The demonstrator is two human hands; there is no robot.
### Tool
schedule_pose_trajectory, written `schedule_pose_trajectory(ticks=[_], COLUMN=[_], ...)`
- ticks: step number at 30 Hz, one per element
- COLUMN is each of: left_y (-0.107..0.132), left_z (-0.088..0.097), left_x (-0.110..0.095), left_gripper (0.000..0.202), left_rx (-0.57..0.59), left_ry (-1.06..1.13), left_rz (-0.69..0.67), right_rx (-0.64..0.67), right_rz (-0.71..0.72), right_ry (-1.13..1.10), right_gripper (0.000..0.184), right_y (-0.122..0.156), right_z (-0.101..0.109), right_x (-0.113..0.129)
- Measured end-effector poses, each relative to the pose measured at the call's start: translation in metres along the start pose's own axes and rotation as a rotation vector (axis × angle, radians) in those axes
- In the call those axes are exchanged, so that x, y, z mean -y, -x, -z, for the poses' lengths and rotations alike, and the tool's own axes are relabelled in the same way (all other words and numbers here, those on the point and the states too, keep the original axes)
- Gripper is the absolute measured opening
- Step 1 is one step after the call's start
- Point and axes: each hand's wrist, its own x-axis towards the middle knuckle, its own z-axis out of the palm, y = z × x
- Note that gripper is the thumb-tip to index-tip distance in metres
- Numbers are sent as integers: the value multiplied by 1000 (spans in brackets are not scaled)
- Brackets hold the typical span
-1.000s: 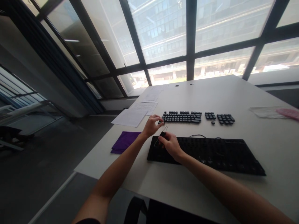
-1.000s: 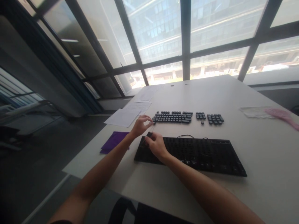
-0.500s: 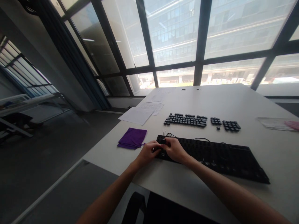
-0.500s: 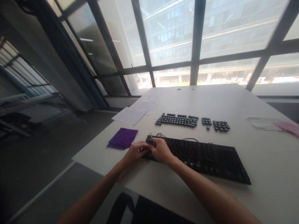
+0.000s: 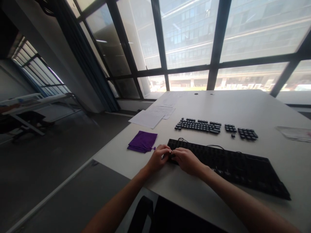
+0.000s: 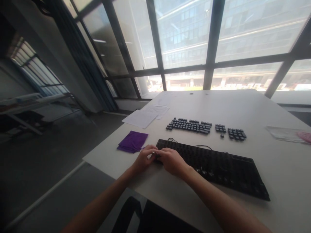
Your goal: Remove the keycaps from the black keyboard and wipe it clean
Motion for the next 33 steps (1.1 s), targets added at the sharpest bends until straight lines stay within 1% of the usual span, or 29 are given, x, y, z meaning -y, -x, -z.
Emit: schedule_pose_trajectory(ticks=[1,3,5,8,10,12,15,19,22,26,28,30,33], left_y=[1,2,1,-1,-2,-3,-3,-4,-5,-4,-3,-3,-4], left_z=[1,0,-3,-9,-12,-13,-11,-8,-11,-16,-17,-17,-16], left_x=[-4,-11,-15,-16,-14,-13,-15,-20,-20,-17,-17,-18,-19], left_gripper=[22,23,26,22,18,19,19,20,19,33,35,32,27], left_rx=[4,56,104,74,58,54,26,-33,-65,-79,-80,-95,-117], left_ry=[32,79,63,5,21,55,78,94,55,-5,-41,-65,-55], left_rz=[0,22,65,123,139,140,140,134,114,64,32,22,62], right_rx=[-36,-104,-142,-178,-208,-234,-245,-264,-283,-287,-317,-360,-376], right_rz=[-46,-153,-228,-269,-294,-319,-321,-267,-231,-216,-223,-242,-257], right_ry=[-49,-157,-225,-267,-329,-389,-438,-492,-490,-460,-442,-430,-454], right_gripper=[12,12,12,13,15,16,16,14,10,10,11,13,14], right_y=[0,0,-1,-3,-4,-6,-7,-6,-6,-6,-6,-6,-6], right_z=[-1,-3,-5,-5,-5,-4,-3,-2,-2,-3,-5,-6,-8], right_x=[-2,-6,-9,-14,-16,-17,-16,-12,-10,-11,-12,-12,-12])
